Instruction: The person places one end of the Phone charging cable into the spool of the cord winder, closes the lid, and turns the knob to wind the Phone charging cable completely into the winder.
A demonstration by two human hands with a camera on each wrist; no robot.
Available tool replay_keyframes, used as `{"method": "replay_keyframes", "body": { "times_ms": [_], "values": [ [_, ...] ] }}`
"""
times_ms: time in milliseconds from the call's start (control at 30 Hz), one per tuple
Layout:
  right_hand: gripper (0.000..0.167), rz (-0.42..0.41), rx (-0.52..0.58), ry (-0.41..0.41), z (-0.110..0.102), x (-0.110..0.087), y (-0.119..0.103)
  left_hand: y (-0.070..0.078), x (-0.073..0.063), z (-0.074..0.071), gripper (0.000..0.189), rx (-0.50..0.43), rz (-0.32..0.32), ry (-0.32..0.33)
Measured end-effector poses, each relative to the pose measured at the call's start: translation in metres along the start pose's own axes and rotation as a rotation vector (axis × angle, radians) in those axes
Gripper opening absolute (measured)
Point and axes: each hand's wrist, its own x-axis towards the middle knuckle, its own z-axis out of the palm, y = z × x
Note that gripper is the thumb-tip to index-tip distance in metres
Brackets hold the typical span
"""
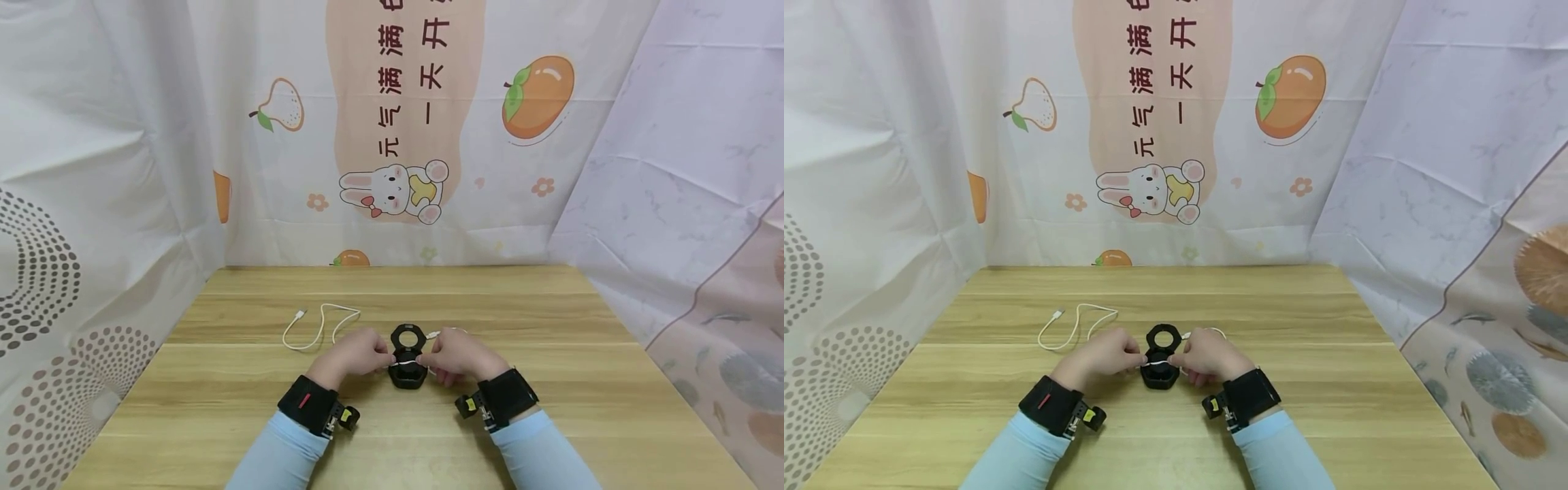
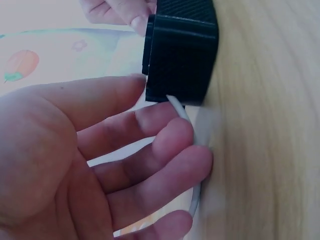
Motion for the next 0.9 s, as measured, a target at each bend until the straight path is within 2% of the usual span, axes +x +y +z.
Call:
{"method": "replay_keyframes", "body": {
  "times_ms": [133,267,600,767,900],
  "values": [
    [0.042,-0.028,-0.004,0.006,-0.001,-0.001,0.001,-0.001,-0.001,-0.002,0.023,-0.024,0.025,-0.022],
    [0.039,-0.051,0.003,0.001,-0.002,-0.002,0.004,-0.003,0.0,-0.002,0.023,-0.012,0.035,-0.037],
    [0.014,-0.129,-0.019,-0.041,-0.008,-0.001,0.008,-0.004,-0.001,-0.002,0.016,0.027,0.031,-0.065],
    [0.011,-0.151,-0.039,-0.039,-0.009,-0.001,0.011,-0.002,-0.003,-0.002,0.018,0.041,0.044,-0.067],
    [0.012,-0.156,-0.053,-0.032,-0.009,0.0,0.011,-0.002,-0.003,-0.002,0.019,0.044,0.03,-0.068]
  ]
}}
